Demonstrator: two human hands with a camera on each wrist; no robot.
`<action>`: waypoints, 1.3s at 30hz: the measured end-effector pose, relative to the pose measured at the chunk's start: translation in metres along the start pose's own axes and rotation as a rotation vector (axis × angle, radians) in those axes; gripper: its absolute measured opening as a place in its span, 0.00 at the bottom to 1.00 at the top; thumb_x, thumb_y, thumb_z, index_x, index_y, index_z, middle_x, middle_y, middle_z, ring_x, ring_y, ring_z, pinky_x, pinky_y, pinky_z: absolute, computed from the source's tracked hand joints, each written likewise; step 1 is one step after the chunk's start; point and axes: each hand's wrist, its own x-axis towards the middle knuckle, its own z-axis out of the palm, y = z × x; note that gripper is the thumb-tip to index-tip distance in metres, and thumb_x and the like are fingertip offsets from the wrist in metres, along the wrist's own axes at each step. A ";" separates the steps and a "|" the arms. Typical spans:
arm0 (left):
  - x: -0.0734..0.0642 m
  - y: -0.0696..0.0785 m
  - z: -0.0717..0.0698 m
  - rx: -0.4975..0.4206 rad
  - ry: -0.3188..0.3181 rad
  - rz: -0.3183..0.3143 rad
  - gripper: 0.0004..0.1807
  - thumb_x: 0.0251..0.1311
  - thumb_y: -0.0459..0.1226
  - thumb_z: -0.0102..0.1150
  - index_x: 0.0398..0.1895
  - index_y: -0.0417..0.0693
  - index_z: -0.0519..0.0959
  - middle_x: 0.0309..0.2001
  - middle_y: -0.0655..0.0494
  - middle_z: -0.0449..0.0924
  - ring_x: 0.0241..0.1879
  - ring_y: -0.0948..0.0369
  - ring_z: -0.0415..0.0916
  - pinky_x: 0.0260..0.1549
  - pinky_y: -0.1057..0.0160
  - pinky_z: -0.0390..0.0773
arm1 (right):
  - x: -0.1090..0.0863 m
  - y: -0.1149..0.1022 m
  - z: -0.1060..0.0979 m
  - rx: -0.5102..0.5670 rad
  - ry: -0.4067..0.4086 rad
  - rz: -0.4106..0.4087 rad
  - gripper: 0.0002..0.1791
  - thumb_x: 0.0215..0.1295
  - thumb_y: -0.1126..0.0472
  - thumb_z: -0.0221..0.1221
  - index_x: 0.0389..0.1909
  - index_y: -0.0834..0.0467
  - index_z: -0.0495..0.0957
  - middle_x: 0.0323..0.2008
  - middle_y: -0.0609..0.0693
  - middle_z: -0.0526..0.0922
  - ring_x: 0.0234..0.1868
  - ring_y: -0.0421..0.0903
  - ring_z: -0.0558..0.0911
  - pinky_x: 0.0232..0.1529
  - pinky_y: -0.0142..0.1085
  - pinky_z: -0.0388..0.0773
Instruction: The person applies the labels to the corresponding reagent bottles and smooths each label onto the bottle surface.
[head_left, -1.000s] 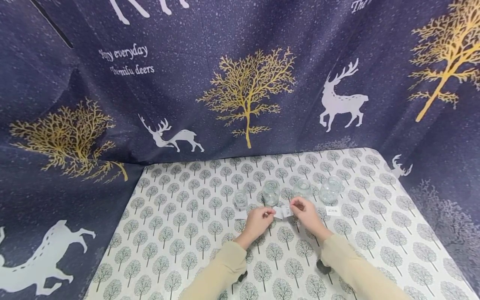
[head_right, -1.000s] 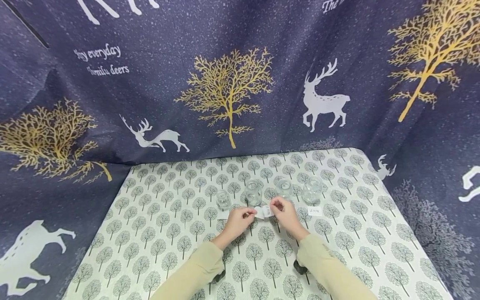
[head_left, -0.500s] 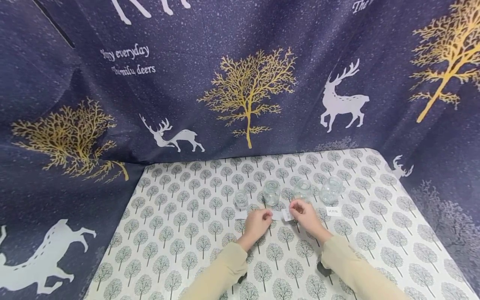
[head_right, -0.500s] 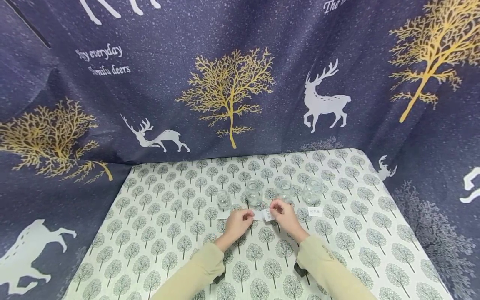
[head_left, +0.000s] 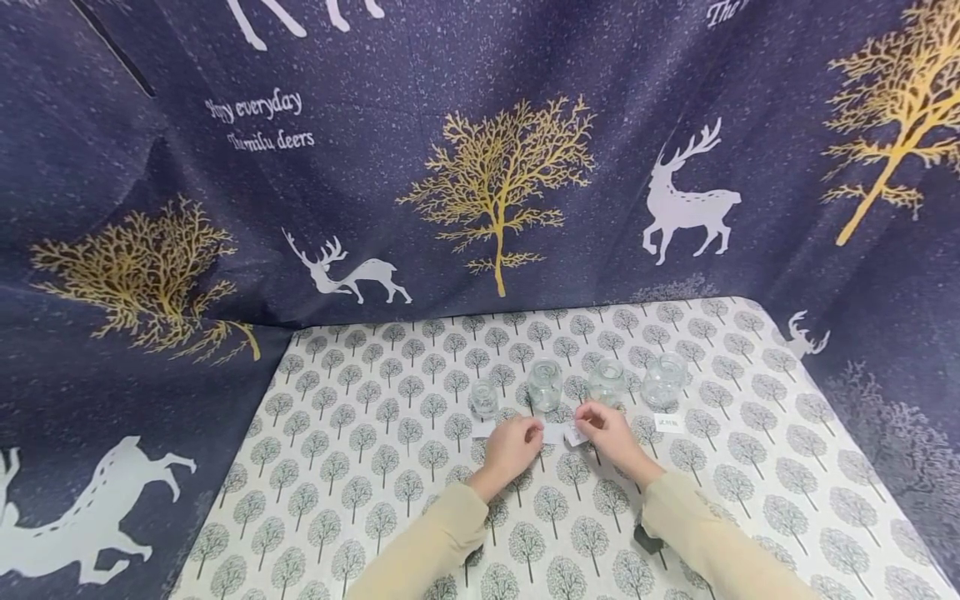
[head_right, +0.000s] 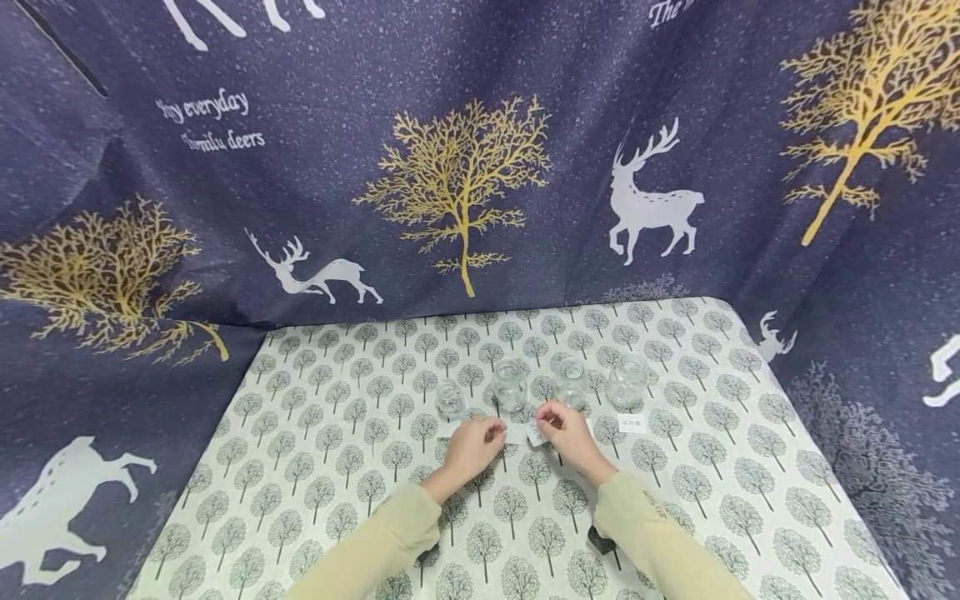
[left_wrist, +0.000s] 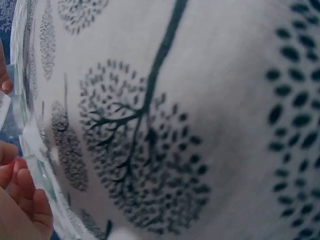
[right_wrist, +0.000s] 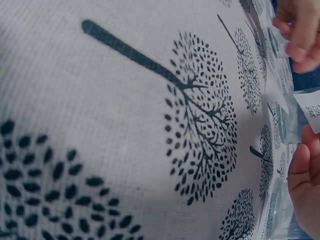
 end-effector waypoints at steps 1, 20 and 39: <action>0.000 0.002 -0.001 -0.007 0.007 0.012 0.07 0.52 0.41 0.54 0.34 0.57 0.79 0.29 0.65 0.78 0.27 0.70 0.72 0.26 0.76 0.69 | 0.000 0.001 0.000 -0.004 -0.004 -0.009 0.04 0.55 0.70 0.53 0.32 0.65 0.74 0.33 0.60 0.78 0.28 0.40 0.75 0.30 0.30 0.74; 0.001 0.019 0.002 -0.106 0.037 0.159 0.05 0.52 0.44 0.57 0.28 0.54 0.78 0.27 0.65 0.80 0.25 0.73 0.72 0.29 0.79 0.69 | -0.009 -0.012 0.009 -0.113 -0.070 -0.094 0.07 0.52 0.70 0.56 0.31 0.59 0.78 0.29 0.52 0.79 0.22 0.36 0.71 0.23 0.28 0.72; 0.004 0.007 0.003 -0.453 0.077 -0.051 0.03 0.50 0.38 0.59 0.28 0.49 0.77 0.24 0.58 0.79 0.22 0.73 0.70 0.23 0.77 0.72 | -0.005 -0.028 0.004 0.025 0.017 -0.024 0.08 0.56 0.69 0.54 0.35 0.71 0.73 0.31 0.65 0.77 0.27 0.51 0.77 0.28 0.29 0.74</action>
